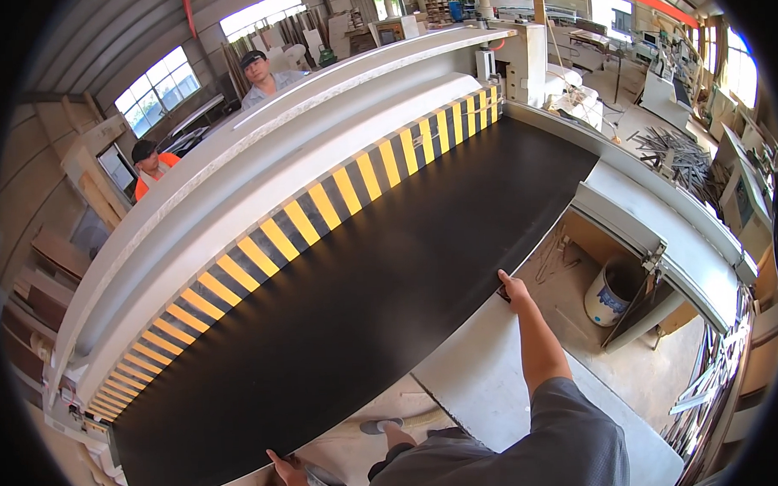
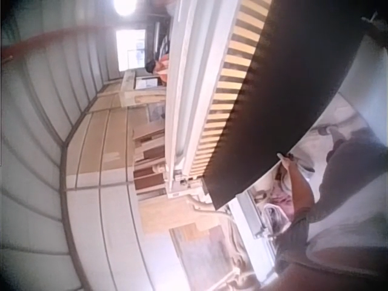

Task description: The person places a large board onto a industrial cutting machine, pushes it into position, and then removes a cut strip of wood.

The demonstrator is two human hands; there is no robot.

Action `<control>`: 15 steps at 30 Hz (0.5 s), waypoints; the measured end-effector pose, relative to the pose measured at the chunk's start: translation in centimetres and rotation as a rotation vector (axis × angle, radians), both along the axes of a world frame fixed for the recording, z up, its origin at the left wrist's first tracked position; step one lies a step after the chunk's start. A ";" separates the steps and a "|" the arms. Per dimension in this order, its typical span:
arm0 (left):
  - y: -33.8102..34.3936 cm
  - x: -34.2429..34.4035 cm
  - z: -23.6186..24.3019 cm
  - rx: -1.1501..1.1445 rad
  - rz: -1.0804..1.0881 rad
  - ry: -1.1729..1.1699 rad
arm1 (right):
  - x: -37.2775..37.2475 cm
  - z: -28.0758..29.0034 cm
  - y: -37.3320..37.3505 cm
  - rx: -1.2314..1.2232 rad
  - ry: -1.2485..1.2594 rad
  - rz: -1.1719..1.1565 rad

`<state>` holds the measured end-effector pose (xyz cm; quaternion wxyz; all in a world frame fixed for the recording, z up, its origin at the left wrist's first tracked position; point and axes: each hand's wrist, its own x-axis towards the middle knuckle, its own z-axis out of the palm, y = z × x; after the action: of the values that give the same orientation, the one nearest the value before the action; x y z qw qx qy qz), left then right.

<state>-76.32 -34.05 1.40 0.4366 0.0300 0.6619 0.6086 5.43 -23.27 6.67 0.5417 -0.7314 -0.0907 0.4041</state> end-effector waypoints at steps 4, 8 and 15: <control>0.4 0.5 -0.2 -0.029 0.058 0.029 | 0.2 -0.2 -0.2 0.008 0.016 -0.003; 0.5 0.4 -0.5 0.000 0.044 0.006 | 0.7 -0.9 -0.2 0.028 0.050 -0.006; 0.4 0.5 -0.4 0.001 0.039 -0.010 | 0.7 -1.4 0.2 0.058 0.053 -0.007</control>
<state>-75.82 -33.69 1.02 0.4281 0.0142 0.6599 0.6173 6.16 -23.12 5.23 0.5664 -0.7048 -0.0856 0.4186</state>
